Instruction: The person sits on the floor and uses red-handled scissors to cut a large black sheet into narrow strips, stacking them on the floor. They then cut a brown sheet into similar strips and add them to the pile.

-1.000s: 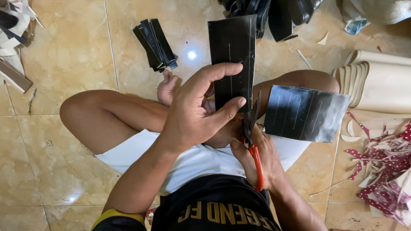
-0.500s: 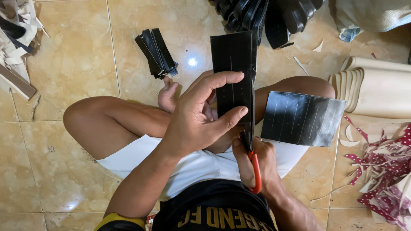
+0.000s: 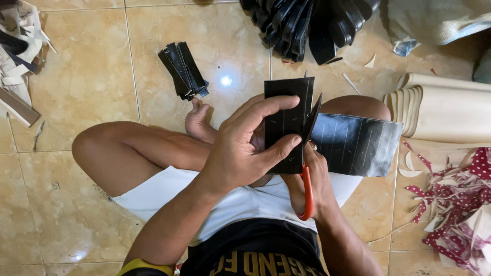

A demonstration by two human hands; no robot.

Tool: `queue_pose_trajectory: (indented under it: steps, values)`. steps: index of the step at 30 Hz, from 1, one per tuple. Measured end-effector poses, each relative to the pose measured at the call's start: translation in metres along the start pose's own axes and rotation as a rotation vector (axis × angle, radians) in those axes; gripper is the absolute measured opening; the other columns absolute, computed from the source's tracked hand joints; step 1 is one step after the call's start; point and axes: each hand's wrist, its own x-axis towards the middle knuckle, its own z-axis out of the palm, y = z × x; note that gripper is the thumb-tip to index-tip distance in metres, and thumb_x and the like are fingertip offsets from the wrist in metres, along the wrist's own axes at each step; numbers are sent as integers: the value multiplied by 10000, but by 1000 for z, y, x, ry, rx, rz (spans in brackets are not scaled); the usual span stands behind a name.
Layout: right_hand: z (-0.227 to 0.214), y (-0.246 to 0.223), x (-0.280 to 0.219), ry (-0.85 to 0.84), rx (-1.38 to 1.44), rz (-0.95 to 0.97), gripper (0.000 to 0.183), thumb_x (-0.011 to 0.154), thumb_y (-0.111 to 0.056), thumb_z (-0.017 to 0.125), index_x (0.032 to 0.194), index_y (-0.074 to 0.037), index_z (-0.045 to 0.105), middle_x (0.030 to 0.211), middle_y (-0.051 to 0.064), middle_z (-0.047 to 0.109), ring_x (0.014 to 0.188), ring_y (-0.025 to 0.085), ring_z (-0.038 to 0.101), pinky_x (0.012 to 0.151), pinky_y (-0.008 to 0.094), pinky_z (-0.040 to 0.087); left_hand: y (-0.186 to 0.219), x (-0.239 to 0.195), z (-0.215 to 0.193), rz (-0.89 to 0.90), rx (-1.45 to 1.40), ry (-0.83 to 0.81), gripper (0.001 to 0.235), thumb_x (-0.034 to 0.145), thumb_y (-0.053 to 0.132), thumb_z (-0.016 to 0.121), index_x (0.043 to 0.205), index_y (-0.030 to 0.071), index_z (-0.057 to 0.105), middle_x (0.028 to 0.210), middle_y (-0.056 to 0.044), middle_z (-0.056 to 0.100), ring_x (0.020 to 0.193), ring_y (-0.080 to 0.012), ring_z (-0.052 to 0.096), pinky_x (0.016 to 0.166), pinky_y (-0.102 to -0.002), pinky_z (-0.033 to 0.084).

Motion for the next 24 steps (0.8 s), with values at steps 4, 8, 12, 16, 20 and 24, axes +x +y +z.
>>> queue_pose_trajectory:
  steps: [4,8,12,16,20,24]
  values:
    - [6,6,-4,-11,-56,249,284,874,-264,600,835,16,573,558,107,638,477,245,667,476,342,511,2,0,-1,2,56,-11,466,1006,55,777,1423,12,574,1336,-104,605,1099,-126,697,935,-239,650]
    - [11,17,-16,23,17,386,342,917,-266,571,709,5,583,496,87,614,410,188,627,418,322,483,-1,-7,-2,16,84,-44,475,1005,31,759,1433,7,554,1365,-112,575,1178,-151,674,947,-240,650]
    - [11,28,-27,83,166,738,354,908,-251,613,724,52,601,521,85,606,411,168,581,374,334,456,-16,-19,-6,-224,-229,-141,477,990,-34,661,1437,-20,495,1365,-88,509,1242,-167,657,997,-278,601]
    - [11,41,-29,95,445,741,339,971,-293,500,886,10,625,564,96,595,484,180,565,468,316,438,-32,-31,-13,-320,-296,-118,466,1012,-68,653,1452,-22,506,1299,-113,642,1169,-145,684,954,-251,612]
    - [5,39,-33,-158,322,558,365,971,-339,545,978,16,632,729,121,633,706,210,615,662,344,500,-35,-24,-27,-242,-302,-19,535,1029,-86,637,1525,8,461,1302,-100,616,1159,-98,646,1038,-235,593]
    - [7,22,-37,-317,107,443,443,883,-403,573,1093,-19,642,837,133,724,807,284,707,757,417,540,-23,-9,-41,-160,65,16,561,969,-93,697,1483,12,497,1435,-91,549,977,-97,639,739,-172,561]
